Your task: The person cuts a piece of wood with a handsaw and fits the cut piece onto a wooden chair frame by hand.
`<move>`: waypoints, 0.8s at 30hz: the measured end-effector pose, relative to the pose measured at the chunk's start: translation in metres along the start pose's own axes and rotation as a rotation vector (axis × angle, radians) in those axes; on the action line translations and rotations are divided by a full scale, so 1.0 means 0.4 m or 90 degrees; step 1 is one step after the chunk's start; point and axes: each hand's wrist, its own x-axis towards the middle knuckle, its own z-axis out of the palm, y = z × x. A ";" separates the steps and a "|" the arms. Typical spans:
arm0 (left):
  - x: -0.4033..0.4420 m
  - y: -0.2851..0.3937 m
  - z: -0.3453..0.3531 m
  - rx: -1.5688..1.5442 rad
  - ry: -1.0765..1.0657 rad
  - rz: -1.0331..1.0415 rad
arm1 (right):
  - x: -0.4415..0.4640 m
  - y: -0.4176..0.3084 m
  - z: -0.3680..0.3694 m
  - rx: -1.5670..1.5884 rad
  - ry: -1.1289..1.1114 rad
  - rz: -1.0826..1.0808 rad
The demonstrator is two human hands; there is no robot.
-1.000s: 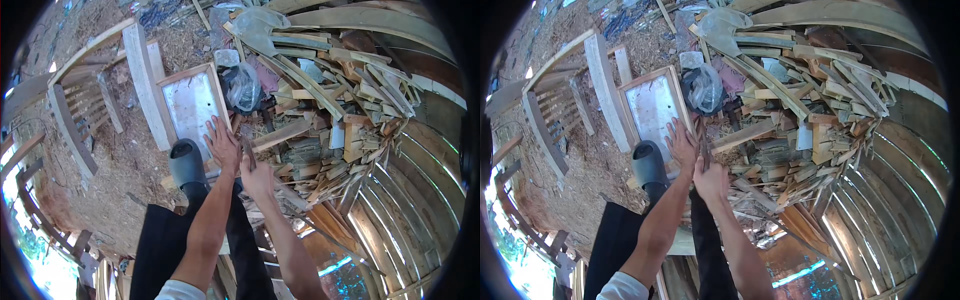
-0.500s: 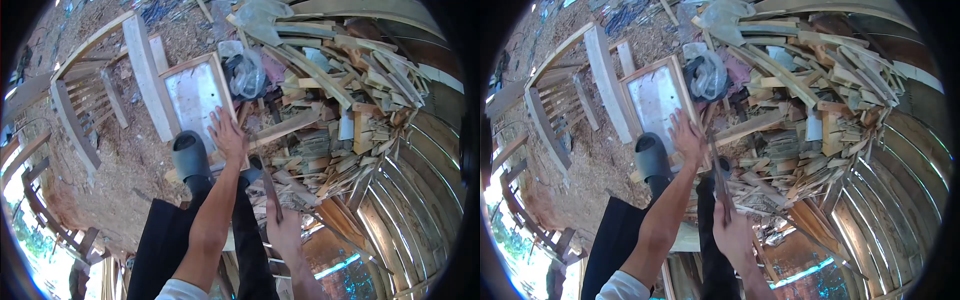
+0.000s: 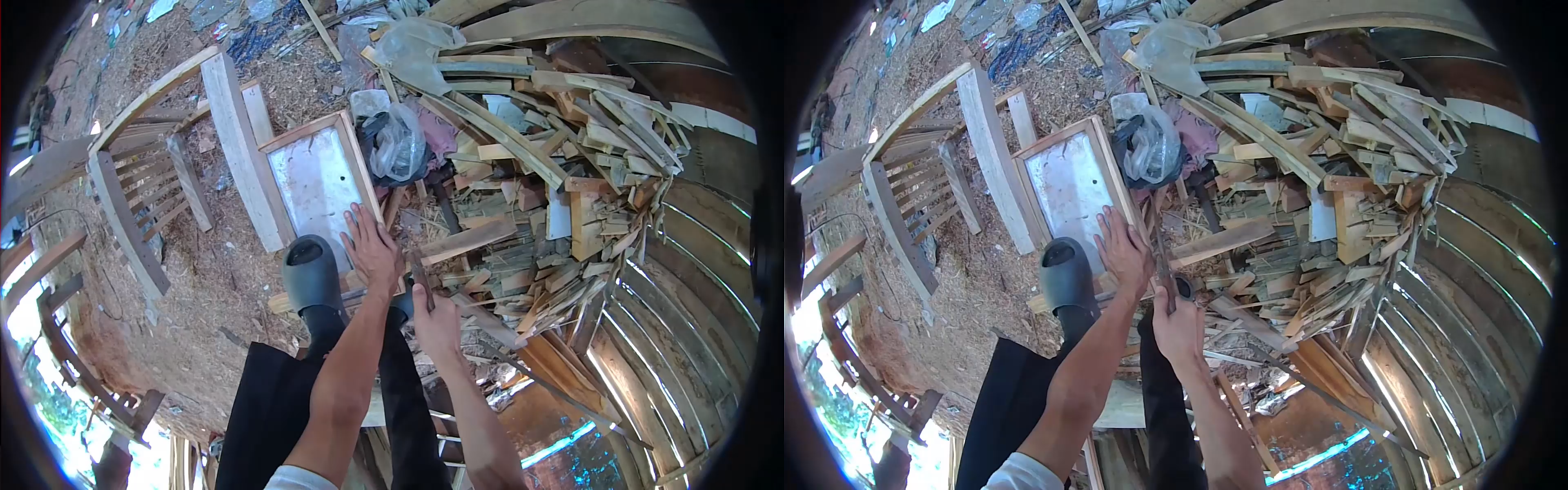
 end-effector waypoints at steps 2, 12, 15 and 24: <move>-0.004 0.001 0.003 0.008 -0.013 -0.008 | 0.003 0.044 0.031 0.019 0.020 -0.020; 0.007 -0.008 0.009 0.003 0.023 0.010 | 0.044 0.321 0.127 0.157 0.100 -0.245; 0.009 0.008 -0.006 -0.046 0.035 -0.005 | -0.021 0.255 0.034 0.315 0.130 -0.268; -0.039 -0.019 -0.078 -0.140 0.005 0.325 | -0.011 0.251 -0.158 0.307 0.121 -0.215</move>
